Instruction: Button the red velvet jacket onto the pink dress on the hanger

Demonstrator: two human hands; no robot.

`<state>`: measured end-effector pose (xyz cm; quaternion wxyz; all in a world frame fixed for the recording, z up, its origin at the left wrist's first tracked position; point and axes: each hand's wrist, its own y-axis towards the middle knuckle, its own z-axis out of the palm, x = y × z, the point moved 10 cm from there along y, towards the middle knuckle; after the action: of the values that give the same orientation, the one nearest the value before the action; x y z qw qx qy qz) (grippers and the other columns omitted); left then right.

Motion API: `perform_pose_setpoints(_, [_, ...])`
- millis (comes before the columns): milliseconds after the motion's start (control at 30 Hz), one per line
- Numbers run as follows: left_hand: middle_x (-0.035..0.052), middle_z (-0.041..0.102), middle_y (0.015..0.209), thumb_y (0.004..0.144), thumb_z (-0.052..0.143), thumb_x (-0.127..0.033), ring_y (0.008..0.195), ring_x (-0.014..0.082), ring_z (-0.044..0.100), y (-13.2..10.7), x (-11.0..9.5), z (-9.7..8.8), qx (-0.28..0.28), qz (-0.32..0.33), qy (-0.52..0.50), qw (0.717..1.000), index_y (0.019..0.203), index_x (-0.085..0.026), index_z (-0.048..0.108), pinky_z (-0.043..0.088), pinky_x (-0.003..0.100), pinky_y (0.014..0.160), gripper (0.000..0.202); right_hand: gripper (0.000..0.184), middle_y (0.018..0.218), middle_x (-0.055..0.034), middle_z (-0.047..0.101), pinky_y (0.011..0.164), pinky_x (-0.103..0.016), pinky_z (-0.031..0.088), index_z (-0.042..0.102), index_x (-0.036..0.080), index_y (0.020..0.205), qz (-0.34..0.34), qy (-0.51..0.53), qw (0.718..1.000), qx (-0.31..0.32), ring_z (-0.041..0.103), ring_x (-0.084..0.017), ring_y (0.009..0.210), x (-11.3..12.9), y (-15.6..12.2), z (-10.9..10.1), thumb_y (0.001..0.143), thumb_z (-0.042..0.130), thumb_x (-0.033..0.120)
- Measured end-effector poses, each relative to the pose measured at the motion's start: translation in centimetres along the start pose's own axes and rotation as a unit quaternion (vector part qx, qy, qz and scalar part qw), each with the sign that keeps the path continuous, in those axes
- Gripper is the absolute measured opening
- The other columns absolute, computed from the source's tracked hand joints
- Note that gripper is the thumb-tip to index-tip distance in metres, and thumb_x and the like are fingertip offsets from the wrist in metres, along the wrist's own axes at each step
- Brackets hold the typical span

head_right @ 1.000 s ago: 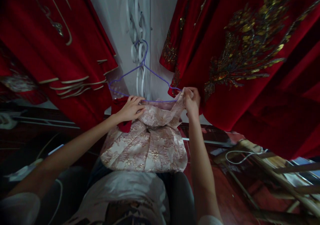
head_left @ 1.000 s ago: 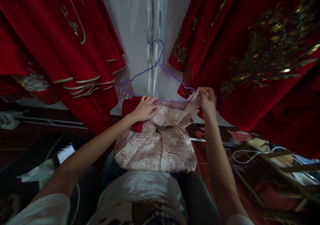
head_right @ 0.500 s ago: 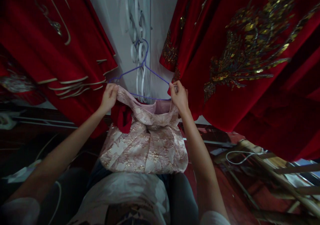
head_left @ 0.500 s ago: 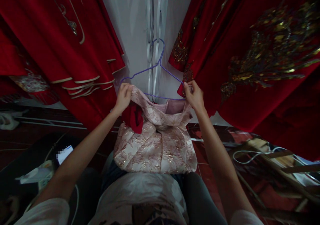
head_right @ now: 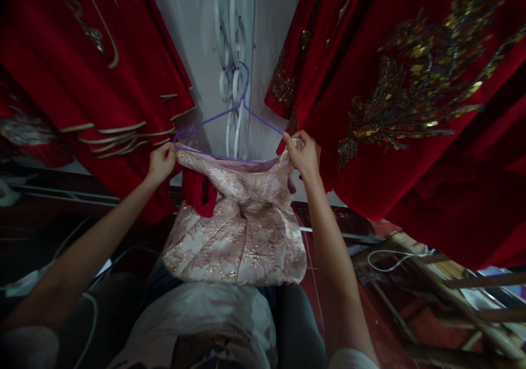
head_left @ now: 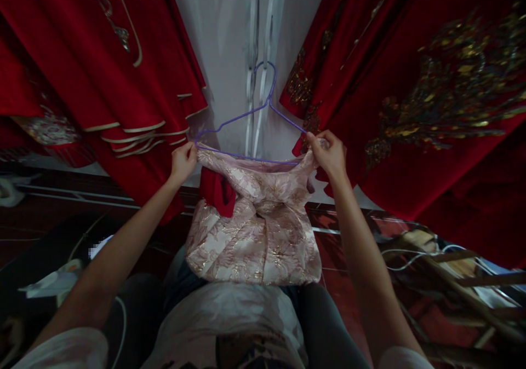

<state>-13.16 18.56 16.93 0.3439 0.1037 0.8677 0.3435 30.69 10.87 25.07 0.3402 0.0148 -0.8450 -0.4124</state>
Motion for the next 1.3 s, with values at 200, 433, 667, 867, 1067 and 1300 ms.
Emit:
perform_pose_setpoints(200, [0.0049,0.069,0.085,0.092,0.036,-0.044,0.08,0.0167,0.062,-0.9,0.9,-0.6,-0.012,-0.02,-0.023,0.999,0.092,-0.016,0.064,0.046,0.024,0.073,0.04,0.047,0.066,-0.0004,0.061,0.061,-0.026,0.038,0.059,0.02,0.072,-0.005,-0.005,1.0,0.0,0.053,-0.015,0.062,-0.3,0.7,-0.4,0.078,0.053,0.067])
perform_pose_setpoints(433, [0.0057,0.07,0.084,0.092,0.037,-0.045,0.075,0.0162,0.061,-1.0,2.0,-0.3,-0.027,-0.032,-0.032,0.999,0.094,-0.015,0.066,0.045,0.023,0.07,0.042,0.046,0.064,-0.0001,0.059,0.057,-0.025,0.035,0.06,0.02,0.071,-0.017,-0.012,1.0,0.018,0.049,-0.013,0.058,-0.3,1.1,-0.2,0.078,0.055,0.065])
perform_pose_setpoints(667, [0.0063,0.07,0.083,0.091,0.041,-0.043,0.075,0.0173,0.062,-0.3,1.7,-0.3,-0.052,-0.029,-0.042,0.997,0.09,-0.015,0.068,0.044,0.023,0.07,0.039,0.047,0.065,-0.0013,0.061,0.055,-0.025,0.034,0.06,0.019,0.071,-0.013,-0.014,0.999,0.033,0.051,-0.013,0.058,-0.1,1.3,-0.2,0.078,0.055,0.065])
perform_pose_setpoints(867, [0.0066,0.071,0.083,0.09,0.042,-0.043,0.075,0.0176,0.061,0.1,2.2,0.0,-0.046,-0.038,-0.03,0.998,0.091,-0.016,0.069,0.043,0.023,0.069,0.039,0.044,0.062,-0.0006,0.059,0.054,-0.025,0.033,0.06,0.02,0.069,-0.012,-0.018,0.999,0.032,0.049,-0.013,0.056,-0.2,1.5,-0.3,0.077,0.057,0.063])
perform_pose_setpoints(1067, [0.004,0.066,0.069,0.089,0.041,-0.048,0.062,0.0152,0.056,0.3,3.3,0.4,-0.035,-0.063,-0.006,0.997,0.084,-0.014,0.068,0.038,0.022,0.06,0.044,0.045,0.062,-0.0002,0.058,0.055,-0.025,0.033,0.06,0.019,0.069,-0.011,-0.017,0.999,0.03,0.048,-0.012,0.056,-0.4,1.6,-0.4,0.077,0.057,0.063])
perform_pose_setpoints(1300, [0.0038,0.067,0.072,0.089,0.041,-0.047,0.067,0.0151,0.058,0.3,2.5,0.0,-0.032,-0.043,-0.019,0.998,0.087,-0.014,0.069,0.04,0.022,0.063,0.044,0.048,0.059,-0.0007,0.056,0.053,-0.026,0.033,0.06,0.019,0.07,-0.019,-0.014,0.999,0.034,0.046,-0.013,0.055,-0.5,1.7,-0.3,0.076,0.055,0.067])
